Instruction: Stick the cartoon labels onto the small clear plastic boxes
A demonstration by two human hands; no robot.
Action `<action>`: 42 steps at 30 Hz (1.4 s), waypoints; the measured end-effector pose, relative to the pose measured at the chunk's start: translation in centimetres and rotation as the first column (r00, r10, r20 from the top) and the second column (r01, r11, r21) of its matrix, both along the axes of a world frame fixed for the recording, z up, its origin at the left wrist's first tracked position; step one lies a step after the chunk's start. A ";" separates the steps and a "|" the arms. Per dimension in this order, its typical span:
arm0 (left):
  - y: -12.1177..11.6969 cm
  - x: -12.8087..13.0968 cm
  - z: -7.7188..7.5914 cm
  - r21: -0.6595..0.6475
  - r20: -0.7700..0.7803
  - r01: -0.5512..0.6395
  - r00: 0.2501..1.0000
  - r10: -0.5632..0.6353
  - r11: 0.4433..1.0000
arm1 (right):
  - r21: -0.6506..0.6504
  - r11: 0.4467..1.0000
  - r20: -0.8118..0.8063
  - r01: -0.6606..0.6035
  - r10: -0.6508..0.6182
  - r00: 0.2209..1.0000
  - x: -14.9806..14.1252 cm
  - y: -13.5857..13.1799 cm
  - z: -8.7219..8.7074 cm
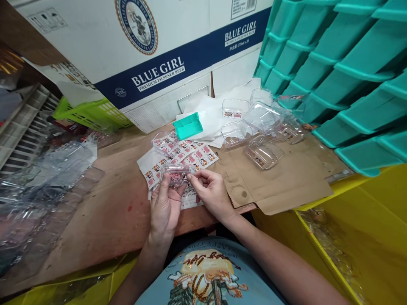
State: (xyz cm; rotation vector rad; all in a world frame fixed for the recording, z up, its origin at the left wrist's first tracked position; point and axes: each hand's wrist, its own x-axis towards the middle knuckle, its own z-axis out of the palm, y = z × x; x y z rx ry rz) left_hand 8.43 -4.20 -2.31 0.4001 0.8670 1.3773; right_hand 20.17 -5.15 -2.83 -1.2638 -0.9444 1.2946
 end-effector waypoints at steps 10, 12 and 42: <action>-0.1 0.4 0.2 0.070 -0.040 0.017 0.999 -0.015 0.997 | 0.104 0.995 0.186 0.012 -0.031 0.982 0.3 -0.2 1.1; -0.1 0.4 0.1 0.054 -0.051 0.012 0.999 -0.009 0.998 | 0.109 0.994 0.233 0.004 -0.029 0.972 0.5 -0.1 0.9; 0.2 0.4 0.0 0.040 -0.059 -0.053 0.997 0.055 0.998 | 0.131 0.991 0.399 -0.020 -0.034 0.916 0.9 0.5 0.0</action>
